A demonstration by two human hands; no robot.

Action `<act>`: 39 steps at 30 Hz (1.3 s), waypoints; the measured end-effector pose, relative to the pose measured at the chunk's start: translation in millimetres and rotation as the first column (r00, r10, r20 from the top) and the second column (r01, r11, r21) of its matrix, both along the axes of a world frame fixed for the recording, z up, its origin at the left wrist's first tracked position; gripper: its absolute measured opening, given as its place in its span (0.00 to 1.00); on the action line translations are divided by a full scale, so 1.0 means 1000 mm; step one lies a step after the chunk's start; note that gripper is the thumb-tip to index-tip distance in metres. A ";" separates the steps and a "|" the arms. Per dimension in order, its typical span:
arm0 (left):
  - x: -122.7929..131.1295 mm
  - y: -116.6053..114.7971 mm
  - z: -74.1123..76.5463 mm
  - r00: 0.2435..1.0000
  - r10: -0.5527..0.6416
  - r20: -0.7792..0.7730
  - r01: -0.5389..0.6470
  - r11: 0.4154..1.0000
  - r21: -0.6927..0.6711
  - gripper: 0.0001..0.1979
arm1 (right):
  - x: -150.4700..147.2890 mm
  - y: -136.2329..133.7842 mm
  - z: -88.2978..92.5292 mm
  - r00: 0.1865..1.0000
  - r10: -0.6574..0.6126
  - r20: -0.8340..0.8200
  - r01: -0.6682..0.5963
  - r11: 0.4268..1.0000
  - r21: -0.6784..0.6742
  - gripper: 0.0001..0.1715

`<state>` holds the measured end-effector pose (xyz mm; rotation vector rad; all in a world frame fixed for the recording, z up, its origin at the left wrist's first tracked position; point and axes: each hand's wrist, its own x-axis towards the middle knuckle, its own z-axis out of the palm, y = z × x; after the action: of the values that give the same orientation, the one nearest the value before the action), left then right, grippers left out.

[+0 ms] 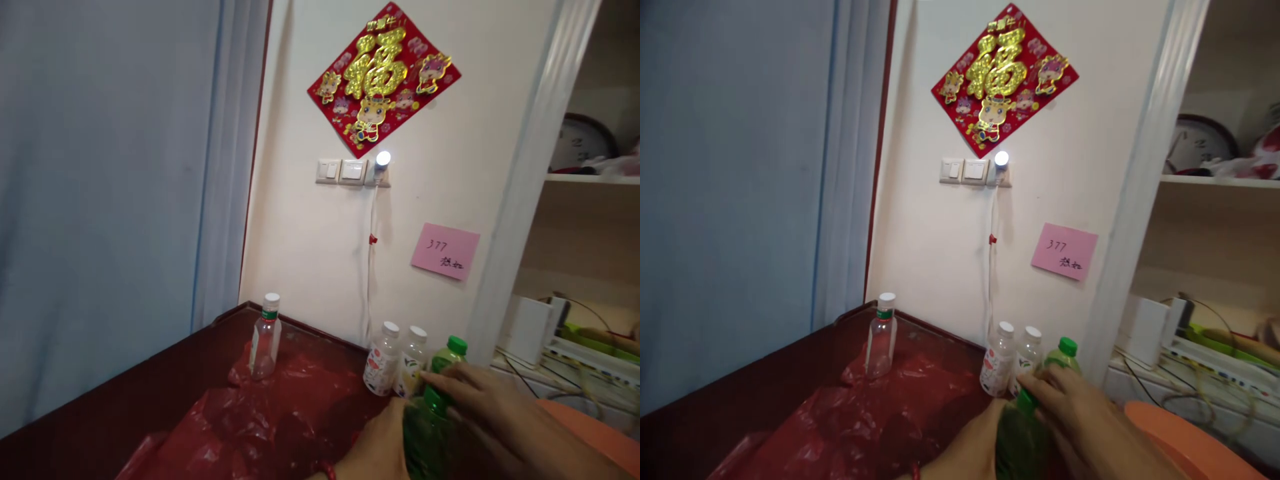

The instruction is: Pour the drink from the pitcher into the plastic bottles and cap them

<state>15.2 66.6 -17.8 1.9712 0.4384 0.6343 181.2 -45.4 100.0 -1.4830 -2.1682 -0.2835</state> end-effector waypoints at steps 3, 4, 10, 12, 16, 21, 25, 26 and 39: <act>0.000 -0.004 0.003 0.997 0.047 -0.069 -0.047 0.999 -0.009 0.41 | -0.008 0.009 0.003 0.977 -0.211 0.016 0.211 0.969 -0.127 0.20; -0.001 -0.007 0.005 0.995 0.065 -0.081 -0.066 0.998 -0.008 0.40 | -0.010 0.011 0.006 0.960 -0.277 0.040 0.280 0.946 -0.161 0.22; -0.003 -0.015 0.011 0.991 0.099 -0.088 -0.101 0.995 -0.013 0.30 | 0.004 0.005 0.010 0.978 -0.204 0.043 0.209 0.957 -0.199 0.28; -0.004 -0.014 0.012 0.994 0.066 -0.082 -0.066 0.998 0.002 0.29 | 0.008 0.006 0.007 0.991 -0.131 0.034 0.136 0.964 -0.227 0.27; -0.007 -0.011 0.014 0.999 0.009 -0.043 -0.008 1.000 0.026 0.37 | -0.010 0.011 0.014 0.968 -0.234 0.085 0.249 0.917 -0.312 0.20; -0.010 -0.012 0.018 0.996 -0.006 0.085 0.003 0.999 0.040 0.46 | -0.034 0.010 0.039 0.905 -0.397 0.154 0.425 0.856 -0.293 0.17; -0.015 -0.015 0.024 0.999 0.040 0.031 -0.039 0.999 -0.015 0.41 | -0.031 0.007 0.039 0.965 -0.254 0.065 0.262 0.926 -0.273 0.08; -0.016 -0.015 0.024 0.999 0.050 0.004 -0.050 0.999 -0.016 0.40 | -0.031 0.007 0.036 0.970 -0.236 0.053 0.241 0.935 -0.261 0.08; -0.017 -0.024 0.035 0.986 0.047 0.158 -0.034 0.996 -0.086 0.31 | -0.024 -0.052 -0.019 0.978 -0.170 0.117 0.139 0.963 0.231 0.13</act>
<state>-1.5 43.0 17.5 1.8210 0.4003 0.7814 157.7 -97.2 81.2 -1.5446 -2.0461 -0.6772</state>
